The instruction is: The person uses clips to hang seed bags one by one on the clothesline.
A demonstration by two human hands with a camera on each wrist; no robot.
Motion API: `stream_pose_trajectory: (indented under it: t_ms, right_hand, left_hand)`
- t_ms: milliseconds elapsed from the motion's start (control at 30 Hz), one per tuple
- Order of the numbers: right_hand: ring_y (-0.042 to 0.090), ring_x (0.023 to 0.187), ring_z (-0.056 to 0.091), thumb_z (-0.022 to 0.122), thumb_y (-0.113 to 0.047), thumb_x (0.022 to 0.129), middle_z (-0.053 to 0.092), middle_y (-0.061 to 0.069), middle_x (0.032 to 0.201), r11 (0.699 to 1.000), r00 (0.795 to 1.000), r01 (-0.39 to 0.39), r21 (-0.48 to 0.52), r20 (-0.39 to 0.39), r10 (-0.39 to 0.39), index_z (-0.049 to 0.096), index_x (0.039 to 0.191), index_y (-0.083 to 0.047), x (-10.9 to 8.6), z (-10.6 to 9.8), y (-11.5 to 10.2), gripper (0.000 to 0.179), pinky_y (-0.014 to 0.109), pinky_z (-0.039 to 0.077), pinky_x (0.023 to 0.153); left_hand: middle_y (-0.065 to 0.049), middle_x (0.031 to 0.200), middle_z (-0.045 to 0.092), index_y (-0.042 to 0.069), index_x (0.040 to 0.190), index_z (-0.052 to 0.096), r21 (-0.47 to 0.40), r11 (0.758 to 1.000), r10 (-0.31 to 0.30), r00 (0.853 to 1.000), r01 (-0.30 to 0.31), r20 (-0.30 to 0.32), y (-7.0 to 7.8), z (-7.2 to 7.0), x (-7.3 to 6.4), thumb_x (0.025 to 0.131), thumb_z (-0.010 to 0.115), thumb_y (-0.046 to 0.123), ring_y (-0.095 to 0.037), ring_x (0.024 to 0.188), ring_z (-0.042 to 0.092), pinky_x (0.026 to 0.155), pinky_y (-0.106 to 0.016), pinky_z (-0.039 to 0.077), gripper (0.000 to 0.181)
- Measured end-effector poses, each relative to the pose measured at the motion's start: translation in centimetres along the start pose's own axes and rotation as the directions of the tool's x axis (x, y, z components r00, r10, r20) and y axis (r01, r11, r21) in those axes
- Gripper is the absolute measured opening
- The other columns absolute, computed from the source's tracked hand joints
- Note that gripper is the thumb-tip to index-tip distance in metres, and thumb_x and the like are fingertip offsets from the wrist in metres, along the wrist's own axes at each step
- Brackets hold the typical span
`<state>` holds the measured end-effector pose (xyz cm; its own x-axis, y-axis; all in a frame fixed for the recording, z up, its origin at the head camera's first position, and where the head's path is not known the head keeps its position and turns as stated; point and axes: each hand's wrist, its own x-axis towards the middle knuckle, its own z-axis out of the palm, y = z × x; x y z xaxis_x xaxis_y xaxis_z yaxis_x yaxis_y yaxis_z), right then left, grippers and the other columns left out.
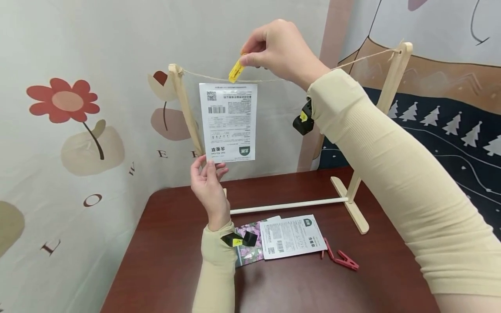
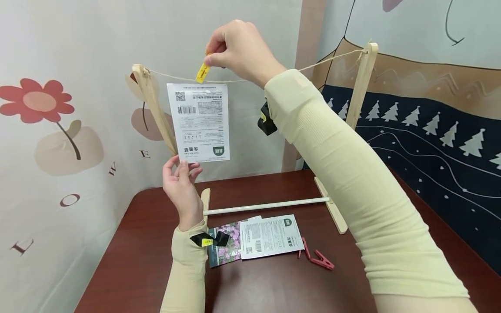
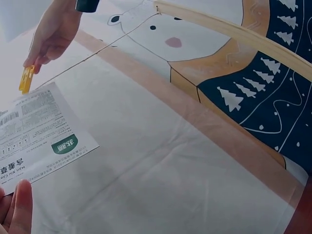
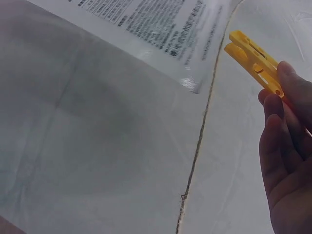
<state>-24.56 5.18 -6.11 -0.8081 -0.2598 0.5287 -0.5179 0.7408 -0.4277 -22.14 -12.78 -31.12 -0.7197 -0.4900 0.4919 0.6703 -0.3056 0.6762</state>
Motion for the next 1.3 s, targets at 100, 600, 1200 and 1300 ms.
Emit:
stream_pose_trajectory:
  t_ms: [100, 600, 1200, 1300]
  right_hand:
    - [0.011, 0.075, 0.051, 0.067, -0.035, 0.078, 0.064, -0.002, 0.086, 1.0, 1.0, 0.003, -0.014, 0.009, -0.003, 0.07, 0.092, -0.017, 0.0, 0.0, 0.0, 0.023, 0.023, 0.034, 0.061]
    - [0.01, 0.075, 0.051, 0.066, -0.032, 0.079, 0.064, -0.004, 0.086, 0.999, 0.999, -0.005, -0.036, 0.035, 0.007, 0.069, 0.092, -0.016, 0.6, 0.2, -0.9, 0.021, 0.024, 0.035, 0.061]
    - [0.009, 0.082, 0.05, 0.064, -0.033, 0.081, 0.063, -0.005, 0.093, 0.995, 0.996, 0.016, -0.094, 0.088, -0.007, 0.069, 0.094, -0.014, 1.2, 0.5, -1.8, 0.024, 0.021, 0.038, 0.068]
    - [0.008, 0.08, 0.05, 0.062, -0.035, 0.081, 0.063, -0.007, 0.093, 0.989, 0.994, 0.031, -0.142, 0.107, -0.015, 0.068, 0.096, -0.015, 1.2, 0.5, -2.0, 0.025, 0.02, 0.04, 0.066]
  left_hand:
    - [-0.022, 0.093, 0.062, 0.0, 0.106, 0.051, -0.017, 1.0, -0.011, 1.0, 0.011, -0.005, 0.0, 0.2, -0.1, 0.088, 0.056, 0.01, -0.037, 0.075, 0.058, 0.065, -0.036, 0.052, 0.021]
    - [-0.022, 0.096, 0.061, 0.0, 0.107, 0.05, -0.017, 0.999, -0.042, 0.999, 0.041, -0.022, 0.1, -0.1, 0.0, 0.088, 0.055, 0.012, -0.044, 0.08, 0.056, 0.065, -0.036, 0.052, 0.023]
    - [-0.022, 0.097, 0.061, 0.0, 0.106, 0.05, -0.044, 0.997, -0.057, 0.998, 0.056, -0.03, 0.1, -0.2, 0.0, 0.088, 0.056, 0.012, -0.041, 0.08, 0.057, 0.064, -0.035, 0.053, 0.023]
    - [-0.021, 0.098, 0.061, 0.0, 0.107, 0.05, -0.042, 0.998, -0.057, 0.998, 0.056, -0.03, 0.1, -0.2, 0.1, 0.088, 0.055, 0.012, -0.044, 0.081, 0.056, 0.064, -0.035, 0.053, 0.023]
